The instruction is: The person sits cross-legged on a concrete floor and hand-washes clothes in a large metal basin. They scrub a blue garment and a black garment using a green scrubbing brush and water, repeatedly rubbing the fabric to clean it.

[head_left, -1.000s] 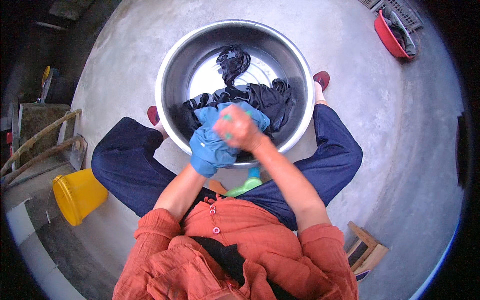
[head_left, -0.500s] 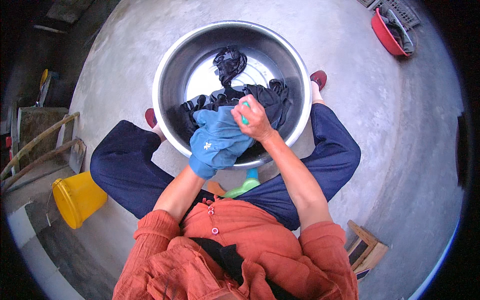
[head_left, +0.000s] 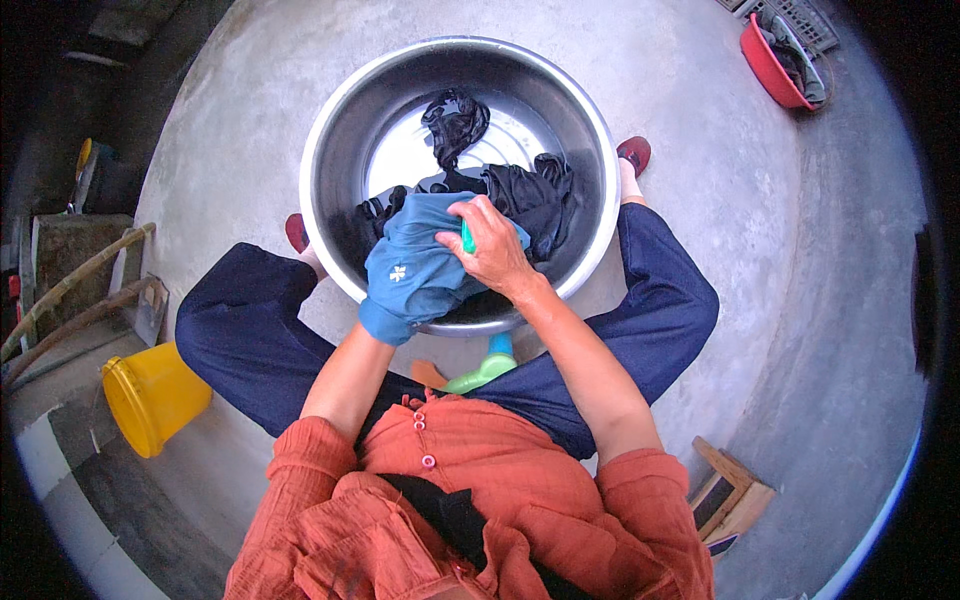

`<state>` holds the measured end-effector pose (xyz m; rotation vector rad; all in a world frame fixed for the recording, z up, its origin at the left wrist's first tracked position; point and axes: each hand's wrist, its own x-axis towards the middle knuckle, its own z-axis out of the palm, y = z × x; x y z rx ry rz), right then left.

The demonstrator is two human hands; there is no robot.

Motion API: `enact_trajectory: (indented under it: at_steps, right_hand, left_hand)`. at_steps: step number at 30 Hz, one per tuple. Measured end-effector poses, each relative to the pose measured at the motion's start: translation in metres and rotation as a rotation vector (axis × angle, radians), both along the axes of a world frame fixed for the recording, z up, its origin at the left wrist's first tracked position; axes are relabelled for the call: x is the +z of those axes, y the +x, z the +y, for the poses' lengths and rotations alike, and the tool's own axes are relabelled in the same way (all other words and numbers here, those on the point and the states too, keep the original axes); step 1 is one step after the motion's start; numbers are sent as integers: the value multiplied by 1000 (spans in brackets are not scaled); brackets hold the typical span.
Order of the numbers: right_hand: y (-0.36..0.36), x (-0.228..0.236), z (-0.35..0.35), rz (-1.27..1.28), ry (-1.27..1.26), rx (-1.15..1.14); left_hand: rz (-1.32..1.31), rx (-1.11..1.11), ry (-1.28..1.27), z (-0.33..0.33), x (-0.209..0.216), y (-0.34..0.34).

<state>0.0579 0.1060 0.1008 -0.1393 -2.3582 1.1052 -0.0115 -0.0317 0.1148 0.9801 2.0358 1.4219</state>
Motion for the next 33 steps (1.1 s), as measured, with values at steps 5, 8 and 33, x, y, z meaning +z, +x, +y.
enact_trajectory:
  at_steps: [5, 8, 33]
  right_hand:
    - [-5, 24, -14, 75, -246, -4]
    - [-3, 43, -35, 175, -330, 114]
    - [-10, 1, 8, 224, 280, 69]
  left_hand:
    - [-57, -19, 57, -10, -28, -5]
    - [616, -82, -181, -17, -38, -8]
    - [169, -88, -17, 7, 1, 9]
